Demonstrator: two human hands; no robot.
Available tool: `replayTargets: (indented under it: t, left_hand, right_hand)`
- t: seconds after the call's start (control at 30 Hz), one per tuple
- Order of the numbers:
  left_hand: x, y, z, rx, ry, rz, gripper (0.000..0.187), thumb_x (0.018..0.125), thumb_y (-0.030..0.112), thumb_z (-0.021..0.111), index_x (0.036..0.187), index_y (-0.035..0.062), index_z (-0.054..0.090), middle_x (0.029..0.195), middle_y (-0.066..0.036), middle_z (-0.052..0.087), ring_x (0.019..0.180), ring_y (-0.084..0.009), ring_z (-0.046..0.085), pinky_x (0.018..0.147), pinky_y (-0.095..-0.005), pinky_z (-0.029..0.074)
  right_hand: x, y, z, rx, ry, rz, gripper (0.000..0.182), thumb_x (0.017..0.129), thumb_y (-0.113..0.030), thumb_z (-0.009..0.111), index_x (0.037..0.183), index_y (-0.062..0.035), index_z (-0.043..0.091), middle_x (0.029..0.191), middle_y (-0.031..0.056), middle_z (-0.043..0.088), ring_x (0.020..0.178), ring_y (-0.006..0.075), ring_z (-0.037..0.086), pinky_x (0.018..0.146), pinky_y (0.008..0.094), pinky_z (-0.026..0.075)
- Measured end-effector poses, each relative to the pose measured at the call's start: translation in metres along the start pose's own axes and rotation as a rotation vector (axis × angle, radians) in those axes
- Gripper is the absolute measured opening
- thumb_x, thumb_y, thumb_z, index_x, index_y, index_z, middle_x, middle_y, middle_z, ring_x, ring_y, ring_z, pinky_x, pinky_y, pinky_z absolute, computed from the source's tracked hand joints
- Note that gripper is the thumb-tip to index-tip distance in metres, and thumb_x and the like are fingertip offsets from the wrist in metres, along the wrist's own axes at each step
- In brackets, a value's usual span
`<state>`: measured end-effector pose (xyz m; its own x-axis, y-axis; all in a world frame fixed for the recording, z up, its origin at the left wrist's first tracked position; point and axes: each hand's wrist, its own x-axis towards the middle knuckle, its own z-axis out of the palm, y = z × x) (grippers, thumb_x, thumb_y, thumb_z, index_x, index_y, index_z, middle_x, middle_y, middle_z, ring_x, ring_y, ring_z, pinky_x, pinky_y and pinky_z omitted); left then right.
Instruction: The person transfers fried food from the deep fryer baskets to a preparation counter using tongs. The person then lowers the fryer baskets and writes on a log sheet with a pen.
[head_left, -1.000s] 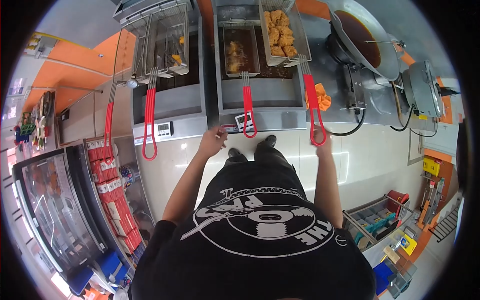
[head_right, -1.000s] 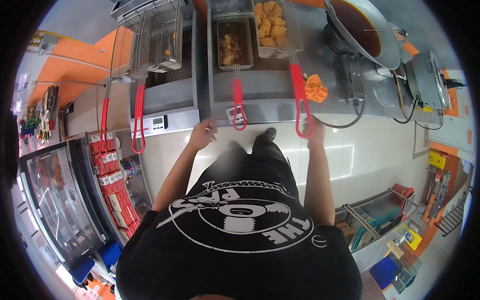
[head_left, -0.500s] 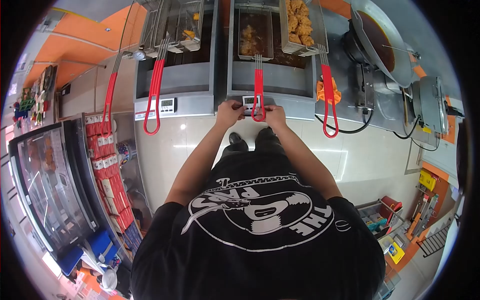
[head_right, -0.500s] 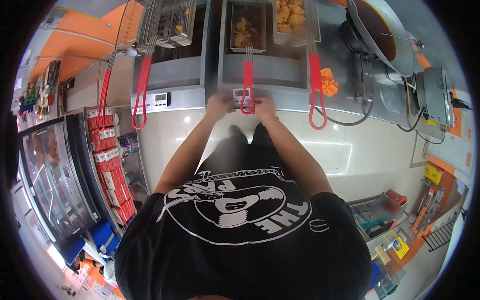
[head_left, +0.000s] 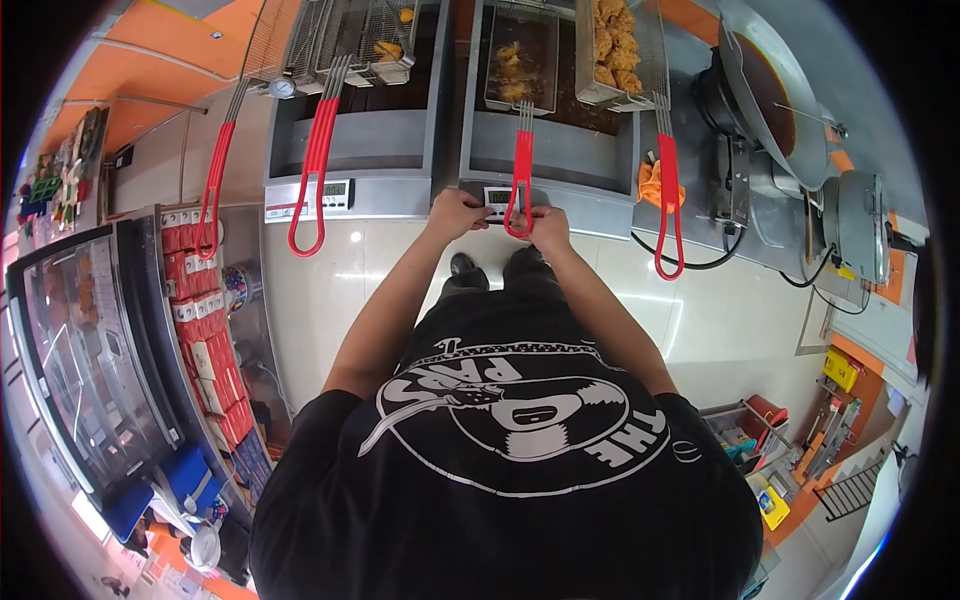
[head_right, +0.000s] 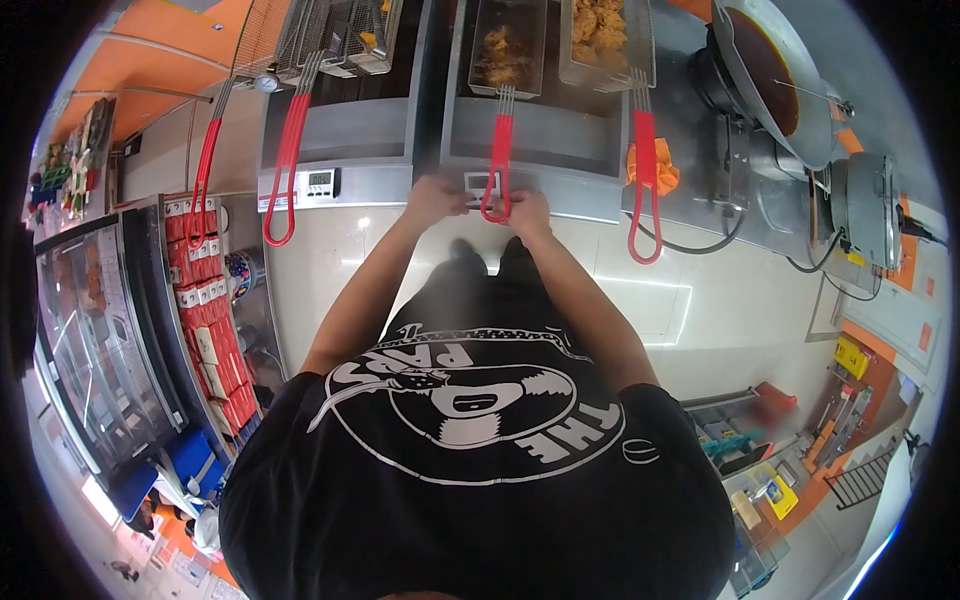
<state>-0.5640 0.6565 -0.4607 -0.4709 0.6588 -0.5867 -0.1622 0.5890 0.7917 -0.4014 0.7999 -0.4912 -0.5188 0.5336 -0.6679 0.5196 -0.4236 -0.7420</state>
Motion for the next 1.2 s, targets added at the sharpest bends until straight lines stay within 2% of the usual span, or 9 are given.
replayTargets:
  t: [0.2, 0.27, 0.4, 0.6, 0.67, 0.8, 0.9, 0.97, 1.2]
  left_hand:
    - [-0.003, 0.006, -0.003, 0.128, 0.002, 0.032, 0.024, 0.082, 0.017, 0.077, 0.081, -0.0069, 0.072, 0.069, -0.011, 0.072, 0.063, -0.0144, 0.072, 0.058, -0.0228, 0.056]
    - [-0.003, 0.007, -0.005, 0.084, -0.008, 0.013, 0.025, 0.082, 0.018, 0.076, 0.081, -0.0067, 0.072, 0.068, -0.01, 0.072, 0.062, -0.0133, 0.072, 0.058, -0.0231, 0.056]
    - [0.002, 0.003, -0.007, 0.141, -0.019, 0.028, 0.026, 0.082, 0.017, 0.076, 0.081, -0.0079, 0.072, 0.067, -0.009, 0.072, 0.061, -0.0131, 0.072, 0.058, -0.0235, 0.056]
    - [0.015, -0.003, -0.001, 0.247, -0.009, -0.008, 0.032, 0.077, 0.025, 0.079, 0.067, -0.0044, 0.07, 0.06, -0.009, 0.069, 0.059, -0.0141, 0.072, 0.058, -0.0254, 0.056]
    - [0.023, -0.012, 0.002, 0.3, -0.025, 0.087, 0.032, 0.075, 0.027, 0.08, 0.062, -0.0007, 0.069, 0.057, -0.009, 0.068, 0.057, -0.0153, 0.071, 0.058, -0.0262, 0.056]
    - [0.022, -0.006, 0.004, 0.309, -0.024, 0.026, 0.036, 0.076, 0.03, 0.079, 0.059, -0.0009, 0.068, 0.057, -0.008, 0.068, 0.057, -0.0153, 0.071, 0.061, -0.0272, 0.057]
    - [0.036, -0.006, 0.0, 0.481, -0.041, 0.018, 0.041, 0.076, 0.035, 0.077, 0.056, 0.0007, 0.068, 0.056, -0.005, 0.068, 0.058, -0.0146, 0.07, 0.067, -0.0277, 0.057]
    - [0.049, -0.032, 0.005, 0.68, -0.102, 0.147, 0.043, 0.076, 0.039, 0.076, 0.052, 0.0049, 0.066, 0.056, -0.004, 0.068, 0.059, -0.0146, 0.07, 0.071, -0.0279, 0.057]
    - [0.057, -0.037, 0.005, 0.474, -0.183, 0.06, 0.039, 0.077, 0.034, 0.077, 0.054, 0.0053, 0.065, 0.056, -0.007, 0.068, 0.06, -0.0153, 0.071, 0.067, -0.0275, 0.058]
  right_hand:
    - [0.004, 0.004, 0.002, -0.2, 0.036, -0.081, 0.034, 0.079, -0.017, 0.082, 0.094, 0.0089, 0.066, 0.08, 0.0128, 0.07, 0.069, 0.0186, 0.071, 0.06, 0.0281, 0.057]
    - [0.015, 0.019, -0.002, -0.362, 0.055, -0.192, 0.037, 0.079, -0.021, 0.083, 0.095, 0.0085, 0.067, 0.081, 0.0127, 0.07, 0.069, 0.0185, 0.071, 0.059, 0.0285, 0.057]
    - [0.008, 0.008, 0.001, -0.196, -0.025, -0.11, 0.041, 0.078, -0.025, 0.084, 0.095, 0.0081, 0.067, 0.081, 0.0119, 0.07, 0.069, 0.0175, 0.07, 0.059, 0.0281, 0.057]
    - [0.008, 0.007, 0.001, -0.391, -0.006, -0.168, 0.037, 0.08, -0.027, 0.082, 0.092, 0.0054, 0.069, 0.079, 0.0086, 0.07, 0.066, 0.014, 0.068, 0.059, 0.0269, 0.054]
    - [0.012, 0.01, -0.001, -0.508, 0.015, -0.221, 0.034, 0.08, -0.025, 0.081, 0.091, 0.0048, 0.069, 0.078, 0.0081, 0.07, 0.064, 0.0133, 0.065, 0.057, 0.028, 0.052]
    - [0.009, 0.013, -0.002, -0.447, 0.046, -0.22, 0.034, 0.079, -0.025, 0.081, 0.091, 0.0051, 0.069, 0.076, 0.0086, 0.069, 0.062, 0.0134, 0.064, 0.057, 0.0287, 0.051]
    - [0.009, 0.005, -0.001, -0.401, -0.002, -0.184, 0.034, 0.079, -0.024, 0.081, 0.091, 0.0054, 0.069, 0.076, 0.009, 0.069, 0.063, 0.014, 0.065, 0.058, 0.0287, 0.052]
    - [0.011, 0.013, -0.002, -0.446, 0.026, -0.178, 0.036, 0.079, -0.025, 0.081, 0.091, 0.0058, 0.068, 0.076, 0.0093, 0.069, 0.065, 0.0146, 0.066, 0.059, 0.0288, 0.053]
    - [0.001, 0.0, 0.0, -0.428, -0.001, -0.164, 0.037, 0.08, -0.022, 0.081, 0.096, 0.0076, 0.066, 0.079, 0.0108, 0.069, 0.066, 0.0154, 0.067, 0.059, 0.0283, 0.054]
